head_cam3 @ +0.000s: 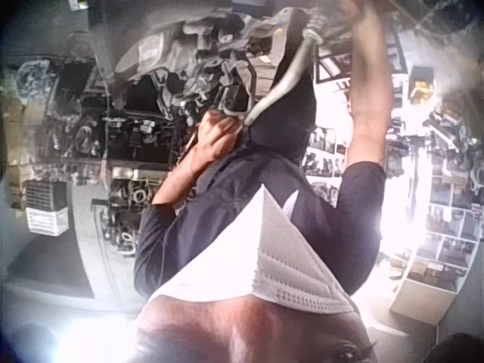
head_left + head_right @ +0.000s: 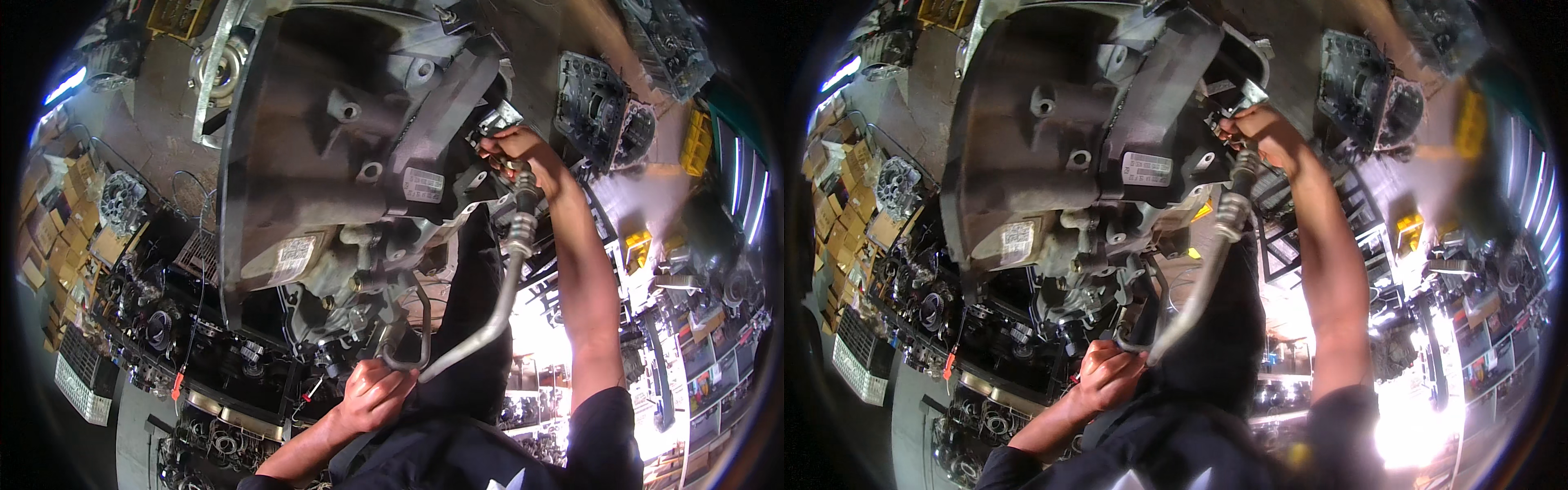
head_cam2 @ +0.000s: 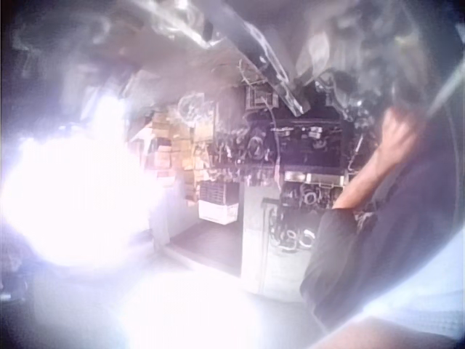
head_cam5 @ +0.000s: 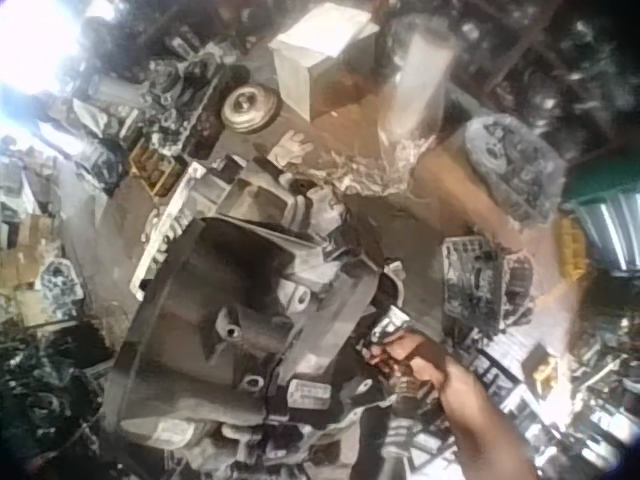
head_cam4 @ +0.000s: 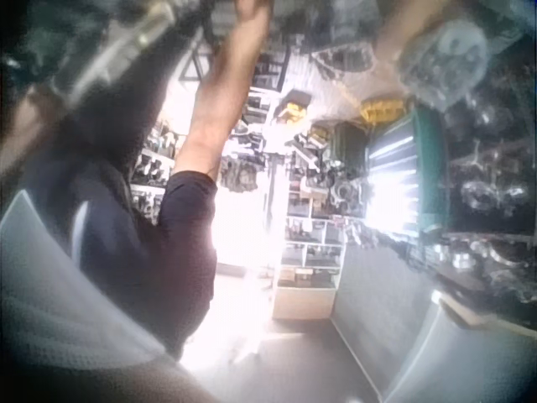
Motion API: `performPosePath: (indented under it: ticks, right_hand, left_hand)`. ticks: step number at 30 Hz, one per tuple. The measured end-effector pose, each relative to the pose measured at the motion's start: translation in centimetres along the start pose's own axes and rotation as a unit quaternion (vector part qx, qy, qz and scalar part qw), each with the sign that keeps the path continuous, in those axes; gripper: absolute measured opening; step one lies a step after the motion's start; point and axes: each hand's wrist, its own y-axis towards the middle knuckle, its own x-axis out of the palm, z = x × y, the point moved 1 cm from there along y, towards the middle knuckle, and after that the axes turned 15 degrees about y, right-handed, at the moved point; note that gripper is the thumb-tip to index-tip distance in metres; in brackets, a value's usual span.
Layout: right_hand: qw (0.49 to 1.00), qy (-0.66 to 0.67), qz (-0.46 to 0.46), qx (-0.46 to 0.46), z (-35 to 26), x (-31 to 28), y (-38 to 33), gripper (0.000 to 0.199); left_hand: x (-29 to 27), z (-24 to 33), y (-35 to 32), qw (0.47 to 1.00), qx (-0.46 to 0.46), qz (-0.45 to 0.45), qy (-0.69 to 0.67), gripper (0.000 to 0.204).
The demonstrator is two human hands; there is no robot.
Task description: The person assembles a transmission by inserting bolts into the casing, attaching a metal pipe, and tightening fasteners. They handle bolts, washers, and a metal pipe while working on the transmission casing in a workshop.
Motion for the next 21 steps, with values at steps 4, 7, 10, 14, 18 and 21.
performPosePath:
  ticks: [4,7,10,14,18,21]
  right_hand:
    - [0.997,-0.066,0.044,-0.014,-0.8,0.8,0.3,0.024]
    - [0.995,-0.088,0.033,-0.014,-1.9,1.7,0.0,0.022]
    - [0.992,-0.122,0.037,0.005,-2.6,2.0,-0.4,0.021]
    - [0.995,-0.077,0.055,0.022,-1.7,1.4,-0.5,0.021]
    - [1.000,-0.008,0.009,0.024,-0.1,0.4,-0.7,0.027]
    - [1.000,0.000,-0.020,0.015,-0.3,0.6,-0.6,0.030]
  left_hand:
    - [0.7,-0.7,-0.6,0.999,-0.010,0.022,-0.025,0.036]
    - [1.0,-1.1,-1.0,0.999,0.002,0.031,-0.032,0.037]
    - [1.1,-1.4,-1.1,0.999,0.007,0.035,-0.040,0.035]
    - [1.0,-1.5,-0.7,0.998,0.024,0.028,-0.044,0.028]
    - [0.8,-1.4,0.0,0.998,0.058,0.002,-0.037,0.027]
    - [1.0,-1.4,0.1,0.998,0.055,-0.002,-0.044,0.027]
